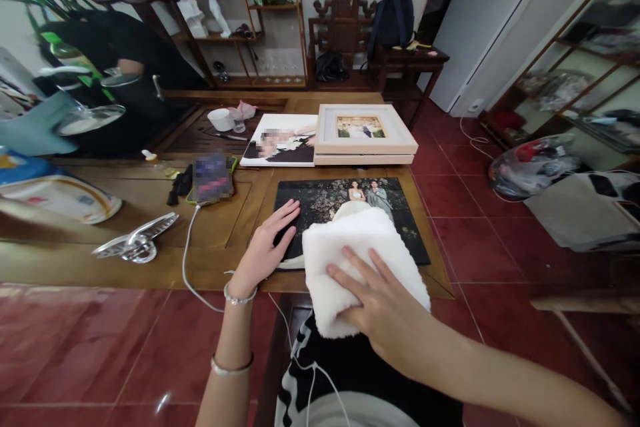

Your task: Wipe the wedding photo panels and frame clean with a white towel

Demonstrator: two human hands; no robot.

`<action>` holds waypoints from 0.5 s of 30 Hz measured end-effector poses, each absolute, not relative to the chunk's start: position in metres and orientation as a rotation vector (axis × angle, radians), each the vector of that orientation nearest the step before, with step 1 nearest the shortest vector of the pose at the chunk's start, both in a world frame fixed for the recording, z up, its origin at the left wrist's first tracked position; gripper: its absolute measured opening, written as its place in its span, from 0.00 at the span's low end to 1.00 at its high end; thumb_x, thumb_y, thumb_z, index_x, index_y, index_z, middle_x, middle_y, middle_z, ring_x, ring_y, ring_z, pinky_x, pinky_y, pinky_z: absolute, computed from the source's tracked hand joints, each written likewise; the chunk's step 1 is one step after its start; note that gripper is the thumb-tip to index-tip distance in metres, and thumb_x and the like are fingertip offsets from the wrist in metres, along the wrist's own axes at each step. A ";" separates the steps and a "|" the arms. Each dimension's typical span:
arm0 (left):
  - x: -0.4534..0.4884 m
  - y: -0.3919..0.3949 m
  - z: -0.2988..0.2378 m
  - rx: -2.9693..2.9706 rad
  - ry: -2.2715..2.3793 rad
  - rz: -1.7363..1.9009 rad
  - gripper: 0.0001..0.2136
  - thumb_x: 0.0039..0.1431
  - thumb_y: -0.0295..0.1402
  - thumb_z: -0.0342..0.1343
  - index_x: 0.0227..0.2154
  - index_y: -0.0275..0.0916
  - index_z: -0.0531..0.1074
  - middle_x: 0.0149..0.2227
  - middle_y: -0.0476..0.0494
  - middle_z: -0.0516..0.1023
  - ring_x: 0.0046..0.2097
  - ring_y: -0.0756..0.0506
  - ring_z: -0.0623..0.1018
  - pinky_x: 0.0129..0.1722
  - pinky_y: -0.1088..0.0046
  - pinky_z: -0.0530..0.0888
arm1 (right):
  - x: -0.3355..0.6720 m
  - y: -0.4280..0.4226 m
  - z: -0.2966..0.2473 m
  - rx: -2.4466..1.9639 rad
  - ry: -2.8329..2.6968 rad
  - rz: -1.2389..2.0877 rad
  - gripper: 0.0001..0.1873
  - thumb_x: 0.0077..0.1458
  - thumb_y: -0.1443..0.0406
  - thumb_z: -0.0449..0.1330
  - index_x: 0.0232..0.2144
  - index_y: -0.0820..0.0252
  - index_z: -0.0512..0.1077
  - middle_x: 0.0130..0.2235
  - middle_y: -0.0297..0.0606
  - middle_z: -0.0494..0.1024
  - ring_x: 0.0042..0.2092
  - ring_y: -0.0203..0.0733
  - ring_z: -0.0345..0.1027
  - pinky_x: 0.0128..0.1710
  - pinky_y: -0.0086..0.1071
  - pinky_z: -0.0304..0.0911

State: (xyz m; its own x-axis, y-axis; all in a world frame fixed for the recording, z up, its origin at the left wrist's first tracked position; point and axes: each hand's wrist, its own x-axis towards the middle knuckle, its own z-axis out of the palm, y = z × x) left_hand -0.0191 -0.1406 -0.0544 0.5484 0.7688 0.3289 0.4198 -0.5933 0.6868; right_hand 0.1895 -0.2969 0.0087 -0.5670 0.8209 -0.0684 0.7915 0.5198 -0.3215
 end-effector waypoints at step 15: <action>-0.020 -0.140 -0.056 2.242 0.979 0.841 0.19 0.65 0.35 0.48 0.56 0.40 0.67 0.62 0.43 0.65 0.64 0.43 0.62 0.64 0.60 0.58 | 0.193 -0.165 0.003 -1.610 -2.582 0.231 0.35 0.48 0.80 0.48 0.59 0.60 0.62 0.65 0.45 0.58 0.66 0.64 0.41 0.58 0.67 0.44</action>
State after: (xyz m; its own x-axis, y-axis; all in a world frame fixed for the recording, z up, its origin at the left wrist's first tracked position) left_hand -0.0200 -0.1396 -0.0565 0.5392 0.7782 0.3220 0.4355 -0.5849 0.6842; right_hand 0.1932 -0.1646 0.0028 -0.4405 0.8978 -0.0036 0.8842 0.4331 -0.1751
